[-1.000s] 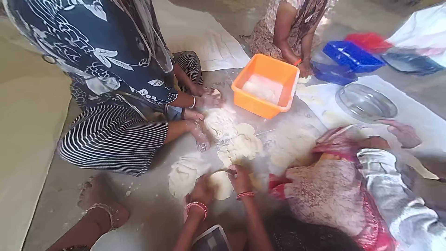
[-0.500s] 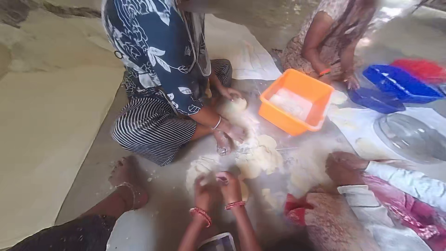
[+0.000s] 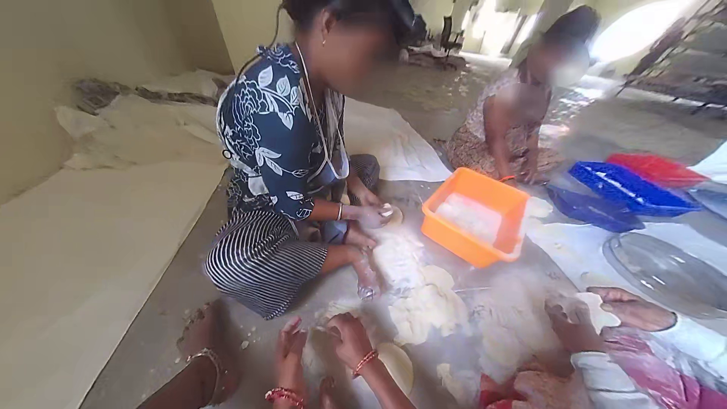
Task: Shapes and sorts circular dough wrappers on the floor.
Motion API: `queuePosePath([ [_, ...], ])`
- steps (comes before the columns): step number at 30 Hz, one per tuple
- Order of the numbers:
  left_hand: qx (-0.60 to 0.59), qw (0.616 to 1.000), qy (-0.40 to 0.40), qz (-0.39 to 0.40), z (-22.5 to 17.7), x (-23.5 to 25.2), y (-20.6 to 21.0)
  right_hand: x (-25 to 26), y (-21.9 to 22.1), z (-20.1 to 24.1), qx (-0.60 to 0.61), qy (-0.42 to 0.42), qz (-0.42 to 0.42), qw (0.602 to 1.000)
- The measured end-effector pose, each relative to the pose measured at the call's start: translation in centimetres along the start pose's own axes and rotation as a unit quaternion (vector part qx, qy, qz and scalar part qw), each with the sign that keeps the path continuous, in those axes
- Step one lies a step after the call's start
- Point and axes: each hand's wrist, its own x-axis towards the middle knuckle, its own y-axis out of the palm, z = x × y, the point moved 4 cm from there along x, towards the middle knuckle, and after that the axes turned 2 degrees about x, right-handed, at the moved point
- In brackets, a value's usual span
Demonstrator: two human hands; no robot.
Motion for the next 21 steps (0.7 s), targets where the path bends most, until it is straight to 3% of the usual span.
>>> queuePosePath([
  [3, 0.057, 0.995, 0.0, 0.086, 1.0, 0.2, 0.8, -0.5, -1.8, 0.9, 0.177, -0.028, -0.043, 0.983],
  [5, 0.004, 0.99, -0.054, 0.131, 1.9, -0.7, 2.4, -1.4, -3.7, 1.3, 0.228, -0.036, -0.055, 0.972],
  [10, -0.218, 0.953, -0.092, 0.189, 3.4, -1.8, 3.7, -3.0, -5.9, 2.4, 0.262, 0.009, -0.1, 0.96],
  [13, -0.235, 0.951, -0.107, 0.171, 2.6, -2.4, 4.3, -4.1, -6.8, 1.6, 0.261, 0.062, -0.129, 0.955],
  [17, -0.182, 0.931, -0.142, 0.282, 1.9, -3.3, 4.6, -5.2, -7.3, 0.5, 0.269, 0.115, -0.14, 0.946],
  [21, -0.166, 0.937, -0.214, 0.221, 2.1, -4.2, 5.3, -6.6, -7.1, -1.0, 0.302, 0.15, -0.178, 0.925],
])
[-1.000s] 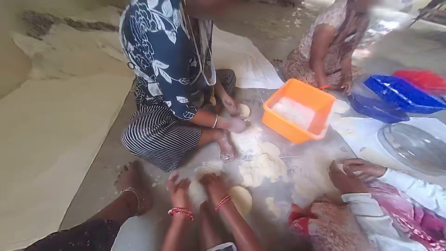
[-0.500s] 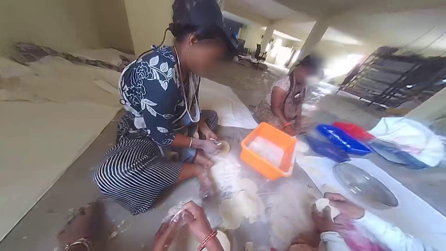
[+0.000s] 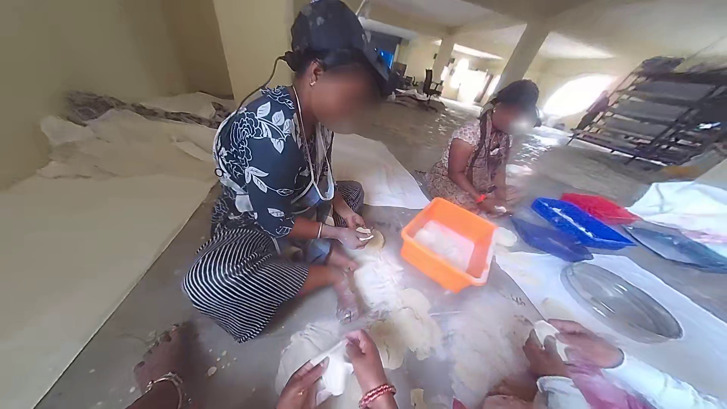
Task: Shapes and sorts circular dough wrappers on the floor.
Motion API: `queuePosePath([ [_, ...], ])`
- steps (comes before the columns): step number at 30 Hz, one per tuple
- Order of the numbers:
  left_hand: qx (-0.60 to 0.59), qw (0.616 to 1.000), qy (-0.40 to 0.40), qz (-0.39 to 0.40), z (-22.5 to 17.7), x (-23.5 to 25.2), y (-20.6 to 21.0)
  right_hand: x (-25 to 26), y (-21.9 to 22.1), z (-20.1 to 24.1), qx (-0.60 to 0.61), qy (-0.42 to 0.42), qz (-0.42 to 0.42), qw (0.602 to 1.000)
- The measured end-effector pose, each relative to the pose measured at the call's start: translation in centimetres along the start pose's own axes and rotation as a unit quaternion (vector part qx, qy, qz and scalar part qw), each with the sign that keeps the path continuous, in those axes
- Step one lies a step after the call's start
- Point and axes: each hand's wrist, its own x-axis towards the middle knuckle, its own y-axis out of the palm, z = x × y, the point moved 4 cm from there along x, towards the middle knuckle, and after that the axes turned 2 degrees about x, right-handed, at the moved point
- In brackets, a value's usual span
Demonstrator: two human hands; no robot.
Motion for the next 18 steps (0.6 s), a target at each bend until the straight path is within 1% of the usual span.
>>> queuePosePath([
  [2, -0.003, 1.0, 0.005, -0.023, 0.3, 0.4, 0.0, -0.3, -0.6, -1.0, 0.033, 0.001, -0.036, 0.999],
  [4, 0.028, 0.998, 0.011, -0.055, 0.4, 0.5, -0.1, -0.9, -0.9, -2.1, 0.061, -0.003, -0.064, 0.996],
  [7, 0.086, 0.995, 0.015, -0.04, 0.5, 0.5, -0.6, -2.0, -0.8, -3.8, 0.1, 0.005, -0.074, 0.992],
  [10, 0.113, 0.993, 0.025, -0.018, 0.7, 0.7, -0.3, -2.5, -0.3, -5.3, 0.189, 0.023, -0.074, 0.979],
  [14, 0.093, 0.995, 0.021, -0.015, 1.3, 0.5, -0.4, -3.0, 0.2, -6.0, 0.264, 0.021, -0.072, 0.962],
  [18, 0.072, 0.996, 0.008, -0.054, 1.1, 0.4, -0.2, -3.2, 0.0, -5.4, 0.35, 0.04, -0.114, 0.929],
])
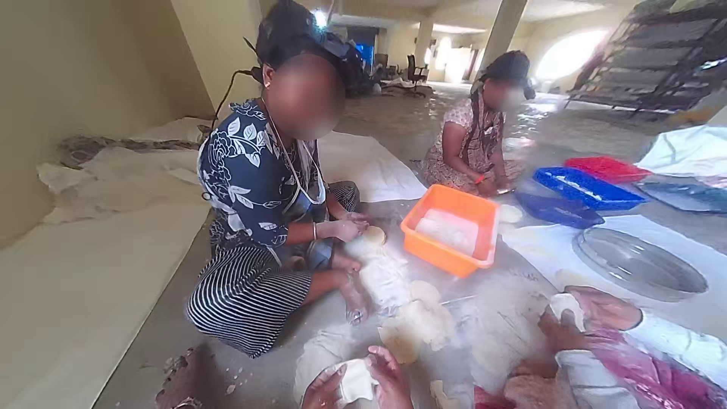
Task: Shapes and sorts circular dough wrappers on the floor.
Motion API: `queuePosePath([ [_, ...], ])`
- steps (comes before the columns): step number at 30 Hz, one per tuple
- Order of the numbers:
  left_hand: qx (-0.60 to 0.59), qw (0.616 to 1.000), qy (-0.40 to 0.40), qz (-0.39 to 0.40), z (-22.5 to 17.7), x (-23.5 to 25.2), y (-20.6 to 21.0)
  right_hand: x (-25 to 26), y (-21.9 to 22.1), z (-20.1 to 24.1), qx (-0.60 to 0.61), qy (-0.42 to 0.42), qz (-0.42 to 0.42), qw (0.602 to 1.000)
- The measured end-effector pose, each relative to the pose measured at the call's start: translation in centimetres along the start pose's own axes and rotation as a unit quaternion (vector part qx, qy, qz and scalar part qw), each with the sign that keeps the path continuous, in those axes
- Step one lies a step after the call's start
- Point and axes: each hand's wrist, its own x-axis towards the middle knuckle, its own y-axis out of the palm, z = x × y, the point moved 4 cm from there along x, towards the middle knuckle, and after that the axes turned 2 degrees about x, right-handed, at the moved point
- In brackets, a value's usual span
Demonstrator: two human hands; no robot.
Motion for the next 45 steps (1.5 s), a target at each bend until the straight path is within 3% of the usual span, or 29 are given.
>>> queuePosePath([
  [8, -0.035, 0.999, -0.02, -0.025, 1.4, 0.5, 0.4, -0.1, -1.0, 0.0, -0.005, 0.034, -0.052, 0.998],
  [19, -0.024, 0.999, -0.019, -0.03, 1.8, -1.1, 1.7, -0.3, -1.7, 0.0, 0.032, -0.015, -0.113, 0.993],
  [25, -0.084, 0.995, -0.032, -0.041, 2.9, -0.5, 2.3, -0.3, -2.1, 2.1, 0.033, 0.006, -0.124, 0.992],
  [35, -0.142, 0.989, -0.043, -0.018, 3.4, -0.2, 2.2, -0.1, -3.3, 2.0, 0.021, 0.021, -0.148, 0.989],
  [38, -0.14, 0.989, -0.051, -0.021, 3.6, -0.2, 2.1, -0.1, -3.5, 2.8, -0.035, 0.023, -0.131, 0.99],
  [41, -0.139, 0.988, -0.053, -0.029, 3.7, -0.1, 2.2, 0.2, -3.2, 4.9, -0.156, -0.032, -0.082, 0.984],
  [45, -0.127, 0.986, -0.084, -0.065, 4.0, 0.0, 1.8, 0.8, -1.9, 7.9, -0.344, -0.137, -0.005, 0.929],
])
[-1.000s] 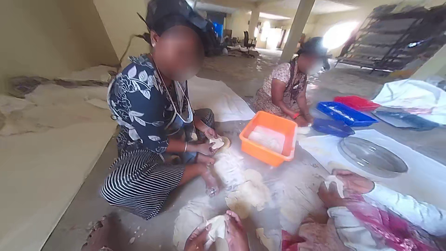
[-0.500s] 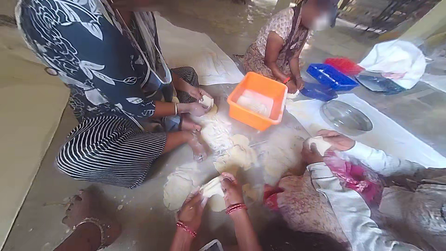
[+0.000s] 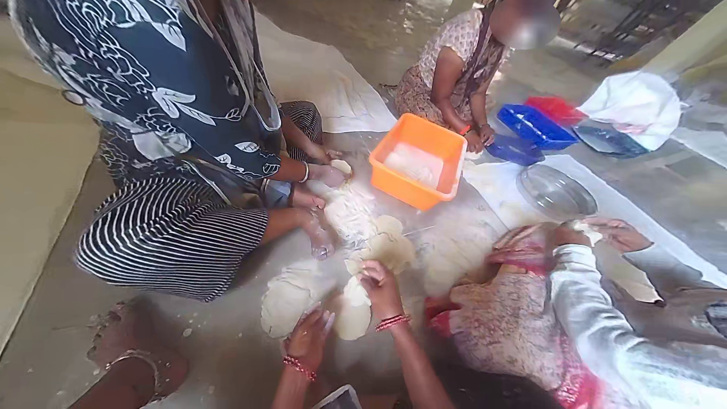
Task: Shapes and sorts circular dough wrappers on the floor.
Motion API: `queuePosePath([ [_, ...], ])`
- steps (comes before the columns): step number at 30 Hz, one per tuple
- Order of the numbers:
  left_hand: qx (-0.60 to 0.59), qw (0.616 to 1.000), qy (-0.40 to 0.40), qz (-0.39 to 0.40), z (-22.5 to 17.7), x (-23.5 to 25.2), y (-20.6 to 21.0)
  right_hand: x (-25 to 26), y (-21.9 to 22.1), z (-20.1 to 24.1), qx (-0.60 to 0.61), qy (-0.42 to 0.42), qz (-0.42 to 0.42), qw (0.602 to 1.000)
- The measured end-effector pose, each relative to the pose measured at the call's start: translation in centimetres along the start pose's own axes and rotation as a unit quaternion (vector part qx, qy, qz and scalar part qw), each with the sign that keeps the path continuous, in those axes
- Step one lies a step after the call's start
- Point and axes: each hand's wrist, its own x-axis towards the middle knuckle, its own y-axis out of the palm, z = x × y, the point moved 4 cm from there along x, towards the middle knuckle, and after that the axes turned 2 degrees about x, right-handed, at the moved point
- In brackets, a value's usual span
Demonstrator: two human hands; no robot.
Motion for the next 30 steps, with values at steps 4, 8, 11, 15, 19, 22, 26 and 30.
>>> queuePosePath([
  [4, 0.017, 1.0, 0.003, -0.024, -0.6, 0.4, -0.5, -0.4, 0.5, 1.8, -0.26, -0.067, 0.167, 0.949],
  [8, 0.031, 0.999, 0.012, -0.036, -1.3, 0.5, -0.8, -3.1, 2.1, -2.7, -0.423, -0.046, 0.332, 0.842],
  [11, 0.049, 0.998, 0.011, -0.032, -1.2, 0.5, -0.8, -4.3, 2.0, -6.0, -0.448, -0.062, 0.335, 0.826],
  [15, 0.129, 0.99, 0.048, -0.015, -0.9, 0.8, -1.0, -4.7, 1.8, -6.7, -0.439, -0.072, 0.292, 0.847],
  [19, 0.356, 0.917, 0.176, 0.042, -0.7, 1.5, -1.2, -4.8, 1.7, -6.5, -0.456, -0.075, 0.279, 0.842],
  [22, 0.522, 0.836, 0.162, 0.056, -0.4, 2.1, -1.0, -5.1, 1.9, -6.4, -0.47, -0.04, 0.306, 0.827],
  [26, 0.608, 0.781, 0.135, 0.051, -0.1, 2.4, -0.3, -5.2, 2.0, -5.8, -0.454, -0.025, 0.3, 0.839],
  [30, 0.494, 0.849, 0.184, 0.047, -0.3, 2.0, -0.6, -3.3, 1.2, -4.8, -0.315, -0.038, 0.225, 0.921],
])
